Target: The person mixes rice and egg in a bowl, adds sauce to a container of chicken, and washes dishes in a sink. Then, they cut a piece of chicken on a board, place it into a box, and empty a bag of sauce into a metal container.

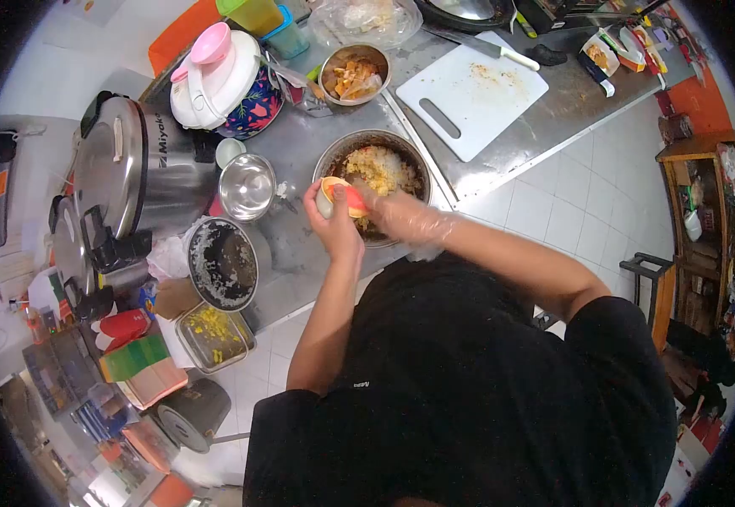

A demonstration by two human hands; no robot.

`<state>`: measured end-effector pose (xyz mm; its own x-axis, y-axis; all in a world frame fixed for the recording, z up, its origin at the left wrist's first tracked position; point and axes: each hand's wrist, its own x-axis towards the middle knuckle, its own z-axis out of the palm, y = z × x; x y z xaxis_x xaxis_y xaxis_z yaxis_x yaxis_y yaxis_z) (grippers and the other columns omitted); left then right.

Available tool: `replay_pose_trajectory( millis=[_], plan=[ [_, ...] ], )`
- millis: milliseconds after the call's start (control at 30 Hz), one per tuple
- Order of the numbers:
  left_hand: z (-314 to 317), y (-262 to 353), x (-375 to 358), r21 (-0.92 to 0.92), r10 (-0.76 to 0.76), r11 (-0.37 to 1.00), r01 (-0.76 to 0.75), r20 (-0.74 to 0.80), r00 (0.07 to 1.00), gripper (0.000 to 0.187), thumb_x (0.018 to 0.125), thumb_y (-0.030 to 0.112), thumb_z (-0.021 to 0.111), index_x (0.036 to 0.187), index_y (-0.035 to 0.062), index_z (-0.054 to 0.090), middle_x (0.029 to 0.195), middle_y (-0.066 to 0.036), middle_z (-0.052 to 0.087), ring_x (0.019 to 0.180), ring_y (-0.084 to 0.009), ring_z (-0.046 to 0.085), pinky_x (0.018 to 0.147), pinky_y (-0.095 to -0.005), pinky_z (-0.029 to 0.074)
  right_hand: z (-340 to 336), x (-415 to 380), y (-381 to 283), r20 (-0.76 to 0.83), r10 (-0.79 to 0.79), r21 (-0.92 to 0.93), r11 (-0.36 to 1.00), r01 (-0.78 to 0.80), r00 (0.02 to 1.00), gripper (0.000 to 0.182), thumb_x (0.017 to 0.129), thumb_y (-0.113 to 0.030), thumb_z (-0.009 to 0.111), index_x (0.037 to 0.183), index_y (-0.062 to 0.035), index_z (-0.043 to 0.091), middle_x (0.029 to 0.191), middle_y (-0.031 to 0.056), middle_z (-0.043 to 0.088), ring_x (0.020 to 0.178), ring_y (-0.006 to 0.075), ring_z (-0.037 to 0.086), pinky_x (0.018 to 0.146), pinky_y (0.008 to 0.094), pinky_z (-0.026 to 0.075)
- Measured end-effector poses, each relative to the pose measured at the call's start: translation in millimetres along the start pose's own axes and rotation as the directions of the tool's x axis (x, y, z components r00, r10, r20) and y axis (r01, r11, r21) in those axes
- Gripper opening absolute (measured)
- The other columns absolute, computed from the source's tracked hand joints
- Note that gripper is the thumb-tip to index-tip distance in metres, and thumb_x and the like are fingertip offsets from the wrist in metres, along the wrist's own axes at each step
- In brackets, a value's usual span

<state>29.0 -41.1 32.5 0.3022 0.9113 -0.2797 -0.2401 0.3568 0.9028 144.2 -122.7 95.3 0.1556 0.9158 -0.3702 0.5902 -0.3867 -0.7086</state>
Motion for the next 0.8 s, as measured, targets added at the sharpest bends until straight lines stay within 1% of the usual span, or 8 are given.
replay_pose_trajectory(
  millis=[67,167,200,267,367,433,533,800],
  plan=[
    [-11.4,-4.7,8.7,-0.178,-0.063,0.981,0.083,0.115,0.991,0.034,0.103,0.02,0.062,0.131,0.0081,0.049,0.122,-0.009,0.057,0.111,-0.0192,0.059,0.094,-0.0355,0.053,-16.8,5.4,15.2,-0.014,-0.103,-0.113,0.988,0.101,0.995,0.059,0.095,-0.008,0.053,0.149,0.0053,0.034,0.088,0.0304,0.069,0.084,0.0444,0.07,0.075,0.0507,0.056],
    [-20.9,-5.9,12.4,-0.182,-0.01,0.983,0.03,0.112,0.994,0.034,0.105,0.024,0.059,0.132,0.0074,0.047,0.124,-0.01,0.057,0.113,-0.0202,0.06,0.095,-0.0371,0.053,-14.5,8.1,38.4,-0.25,-0.176,-0.313,0.945,0.093,0.952,0.058,0.095,-0.008,0.054,0.149,0.0028,0.037,0.092,0.0278,0.071,0.089,0.0434,0.071,0.078,0.0502,0.056],
    [-20.5,-5.7,13.7,-0.183,0.003,0.983,0.018,0.115,0.993,0.035,0.105,0.026,0.058,0.133,0.0071,0.047,0.125,-0.01,0.057,0.114,-0.0202,0.06,0.095,-0.0371,0.053,-22.8,3.0,21.2,-0.275,0.035,-0.278,0.954,-0.115,0.961,0.059,0.095,-0.01,0.057,0.15,0.0001,0.038,0.091,0.0237,0.072,0.088,0.0389,0.072,0.079,0.0463,0.057],
    [-23.9,-4.6,12.9,-0.169,0.017,0.986,0.004,0.124,0.992,0.037,0.106,0.03,0.057,0.133,0.0067,0.047,0.126,-0.01,0.056,0.114,-0.0201,0.059,0.097,-0.0369,0.052,-11.4,-2.0,12.3,-0.367,0.013,0.042,0.999,0.003,0.93,0.064,0.097,-0.009,0.057,0.155,-0.0059,0.031,0.088,0.0244,0.07,0.08,0.0365,0.07,0.075,0.0431,0.056],
    [-20.0,-9.7,15.1,-0.174,0.102,0.981,-0.083,0.099,0.99,0.038,0.105,0.032,0.057,0.131,0.0058,0.049,0.127,-0.01,0.055,0.114,-0.0198,0.058,0.098,-0.0366,0.051,29.1,21.8,24.8,-0.45,-0.052,0.208,0.965,0.162,0.892,0.048,0.1,-0.018,0.056,0.146,-0.0038,0.047,0.091,0.0221,0.072,0.086,0.0361,0.072,0.077,0.0442,0.055],
    [-23.3,-20.1,19.5,-0.042,0.164,0.986,-0.161,0.065,0.984,0.038,0.104,0.033,0.06,0.128,0.0051,0.05,0.126,-0.009,0.055,0.112,-0.0193,0.058,0.098,-0.0362,0.05,23.1,11.1,-7.7,-0.018,0.183,0.509,0.848,-0.149,0.983,0.039,0.102,-0.02,0.055,0.138,-0.0057,0.056,0.093,0.0235,0.072,0.088,0.0384,0.072,0.078,0.0461,0.054],
    [-26.3,-25.1,24.1,0.05,0.13,0.99,-0.13,-0.011,0.991,0.036,0.102,0.033,0.063,0.124,0.006,0.052,0.12,-0.008,0.056,0.106,-0.018,0.058,0.092,-0.0343,0.051,38.4,17.2,-10.1,-0.197,0.067,0.297,0.955,-0.006,0.978,0.029,0.102,-0.023,0.053,0.122,-0.0055,0.065,0.092,0.0249,0.071,0.087,0.0395,0.071,0.076,0.0466,0.054],
    [2.4,11.8,10.3,-0.224,-0.211,0.958,0.18,-0.122,0.97,0.034,0.1,0.03,0.065,0.122,0.0099,0.049,0.109,-0.01,0.059,0.076,-0.0182,0.061,0.05,-0.0279,0.051,43.8,20.9,-3.4,-0.108,0.056,0.28,0.96,-0.024,0.993,0.034,0.104,-0.025,0.055,0.127,-0.0019,0.064,0.1,0.0289,0.069,0.095,0.0424,0.07,0.083,0.0452,0.054]
  ],
)
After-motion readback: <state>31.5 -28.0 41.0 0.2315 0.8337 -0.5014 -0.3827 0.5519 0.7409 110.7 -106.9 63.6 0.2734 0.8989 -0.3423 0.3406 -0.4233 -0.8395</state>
